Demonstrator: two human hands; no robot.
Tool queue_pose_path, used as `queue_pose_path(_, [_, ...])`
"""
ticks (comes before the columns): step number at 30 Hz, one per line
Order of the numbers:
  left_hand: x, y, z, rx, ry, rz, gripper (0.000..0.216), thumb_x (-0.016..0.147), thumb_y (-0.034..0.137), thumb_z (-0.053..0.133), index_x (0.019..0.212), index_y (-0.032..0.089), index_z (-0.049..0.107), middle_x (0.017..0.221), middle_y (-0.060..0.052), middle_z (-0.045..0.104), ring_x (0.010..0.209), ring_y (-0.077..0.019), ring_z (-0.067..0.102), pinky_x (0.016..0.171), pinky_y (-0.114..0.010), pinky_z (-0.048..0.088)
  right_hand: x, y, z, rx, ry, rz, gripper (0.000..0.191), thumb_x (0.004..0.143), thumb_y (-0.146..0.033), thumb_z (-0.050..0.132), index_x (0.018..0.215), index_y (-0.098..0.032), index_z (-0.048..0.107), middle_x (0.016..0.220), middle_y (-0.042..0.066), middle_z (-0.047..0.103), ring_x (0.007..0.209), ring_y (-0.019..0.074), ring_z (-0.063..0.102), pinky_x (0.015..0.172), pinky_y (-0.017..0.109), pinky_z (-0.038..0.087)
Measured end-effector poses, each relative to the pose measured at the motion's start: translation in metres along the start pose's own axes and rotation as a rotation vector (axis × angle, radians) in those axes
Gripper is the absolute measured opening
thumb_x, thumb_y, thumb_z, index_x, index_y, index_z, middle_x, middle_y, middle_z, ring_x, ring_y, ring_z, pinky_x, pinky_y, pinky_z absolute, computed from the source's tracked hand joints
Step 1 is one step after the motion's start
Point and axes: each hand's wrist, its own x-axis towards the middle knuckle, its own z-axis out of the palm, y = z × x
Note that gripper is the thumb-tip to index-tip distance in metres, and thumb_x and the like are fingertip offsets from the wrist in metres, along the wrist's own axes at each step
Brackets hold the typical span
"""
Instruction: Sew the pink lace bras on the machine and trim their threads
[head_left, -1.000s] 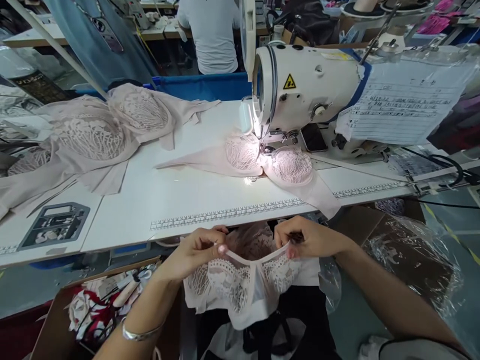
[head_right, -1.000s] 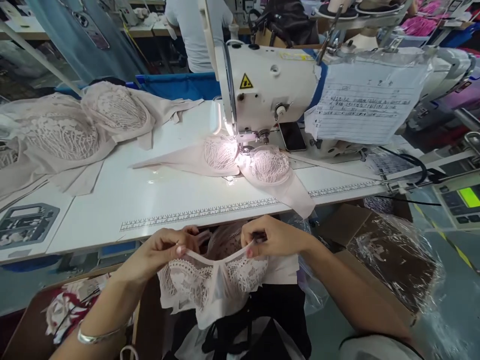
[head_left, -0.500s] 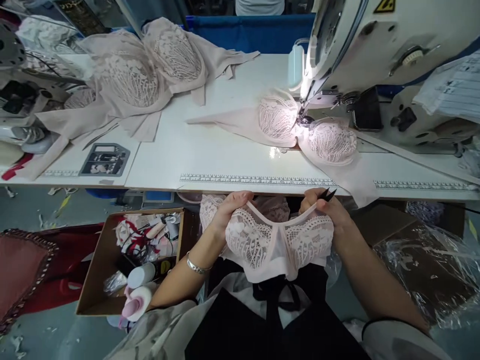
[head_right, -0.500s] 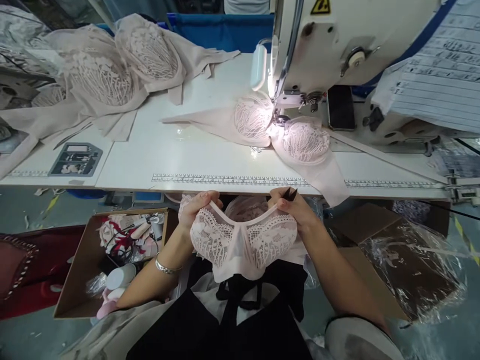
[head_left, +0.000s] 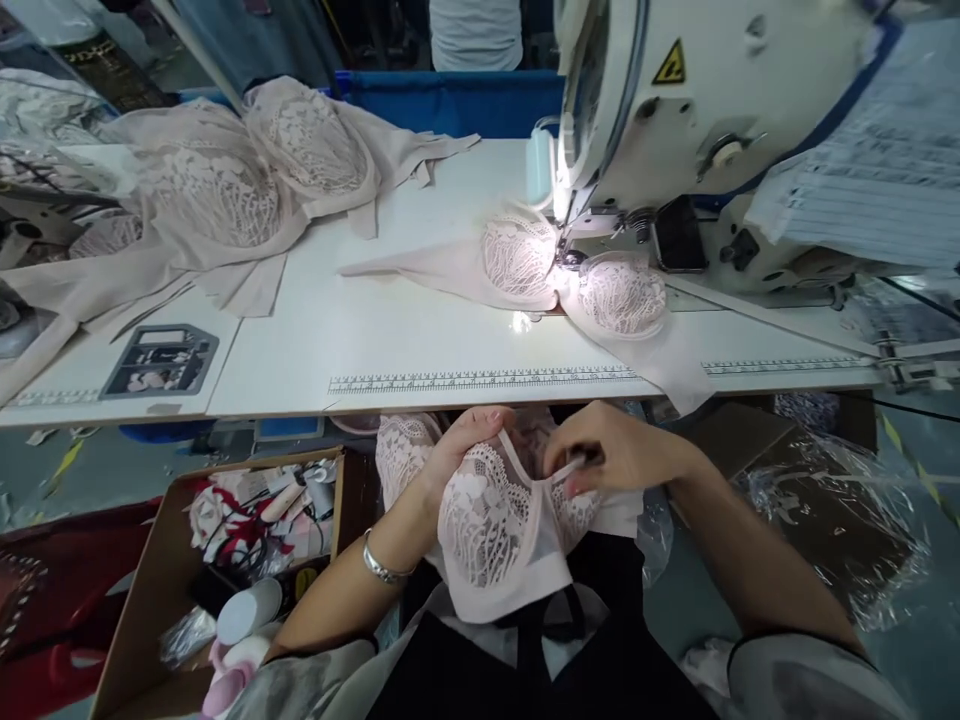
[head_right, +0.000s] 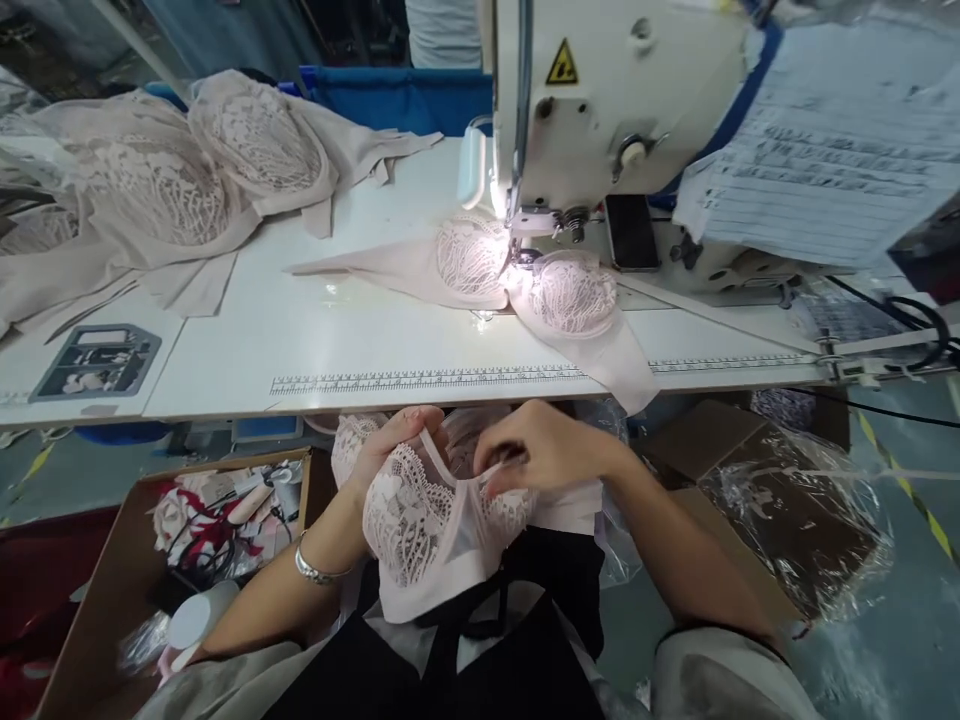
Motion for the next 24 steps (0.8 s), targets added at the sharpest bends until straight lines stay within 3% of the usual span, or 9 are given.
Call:
queue_pose_path(3, [0.007, 0.006, 0.006, 0.188, 0.000, 0.066, 0.049, 0.075, 0.046, 0.086, 0.063, 0.018, 0.048, 0.056, 0.004, 0.049, 0.046, -0.0072, 0.042, 0.048, -0.020, 0.040, -0.009, -0.018, -0.001, 0.008, -0.149, -0.137, 0.030, 0.094, -0.044, 0.066, 0.080, -0.017, 0.069, 0.070, 0.002, 0.065, 0.060, 0.0118, 0.055, 0.060, 0.024, 0.040])
queue_pose_path(5, [0.003, 0.012, 0.014, 0.473, 0.053, 0.280, 0.032, 0.078, 0.041, 0.085, 0.080, 0.017, 0.064, 0.084, -0.005, 0.067, 0.070, -0.0146, 0.061, 0.068, -0.026, 0.052, -0.023, -0.031, -0.006, 0.108, -0.166, -0.190, 0.031, 0.097, -0.042, 0.063, 0.076, -0.019, 0.065, 0.066, 0.001, 0.060, 0.056, 0.0107, 0.051, 0.057, 0.025, 0.038])
queue_pose_path(7, [-0.007, 0.017, 0.024, 0.810, 0.149, 0.556, 0.018, 0.082, 0.029, 0.082, 0.093, 0.021, 0.070, 0.100, -0.006, 0.069, 0.090, -0.0184, 0.064, 0.083, -0.028, 0.051, -0.039, -0.042, -0.009, 0.135, -0.075, -0.171, 0.034, 0.099, -0.042, 0.058, 0.075, -0.020, 0.064, 0.061, 0.000, 0.055, 0.053, 0.0102, 0.047, 0.055, 0.025, 0.036])
queue_pose_path(9, [-0.019, 0.015, 0.035, 1.085, 0.148, 0.712, 0.006, 0.088, 0.022, 0.076, 0.094, 0.023, 0.073, 0.093, -0.005, 0.071, 0.088, -0.0181, 0.064, 0.080, -0.027, 0.051, -0.050, -0.050, -0.007, 0.037, 0.103, -0.082, 0.034, 0.101, -0.041, 0.056, 0.076, -0.020, 0.065, 0.060, -0.001, 0.053, 0.051, 0.0096, 0.044, 0.054, 0.026, 0.033])
queue_pose_path(13, [-0.030, -0.005, 0.049, 1.402, -0.016, 0.786, 0.022, 0.092, 0.026, 0.072, 0.114, 0.021, 0.070, 0.097, -0.007, 0.074, 0.089, -0.0205, 0.070, 0.078, -0.029, 0.057, -0.048, -0.047, 0.013, -0.191, 0.356, 0.044, 0.025, 0.100, -0.032, 0.059, 0.080, -0.019, 0.067, 0.064, -0.002, 0.058, 0.052, 0.0089, 0.044, 0.053, 0.025, 0.033])
queue_pose_path(18, [-0.017, -0.022, 0.042, 1.554, 0.130, 0.856, 0.008, 0.095, 0.018, 0.066, 0.103, 0.016, 0.068, 0.091, -0.006, 0.071, 0.083, -0.0176, 0.070, 0.076, -0.027, 0.060, -0.033, -0.031, 0.039, -0.367, 0.517, -0.025, 0.019, 0.097, -0.016, 0.053, 0.081, -0.019, 0.064, 0.062, -0.003, 0.057, 0.051, 0.0097, 0.044, 0.052, 0.024, 0.034])
queue_pose_path(24, [-0.010, -0.015, 0.033, 1.522, 0.140, 0.834, 0.006, 0.092, 0.013, 0.067, 0.097, 0.017, 0.067, 0.088, -0.004, 0.069, 0.084, -0.0168, 0.067, 0.074, -0.026, 0.058, -0.033, -0.021, 0.047, -0.534, 0.615, -0.132, 0.018, 0.094, -0.009, 0.052, 0.097, -0.019, 0.067, 0.076, 0.002, 0.067, 0.063, 0.0130, 0.058, 0.058, 0.024, 0.044])
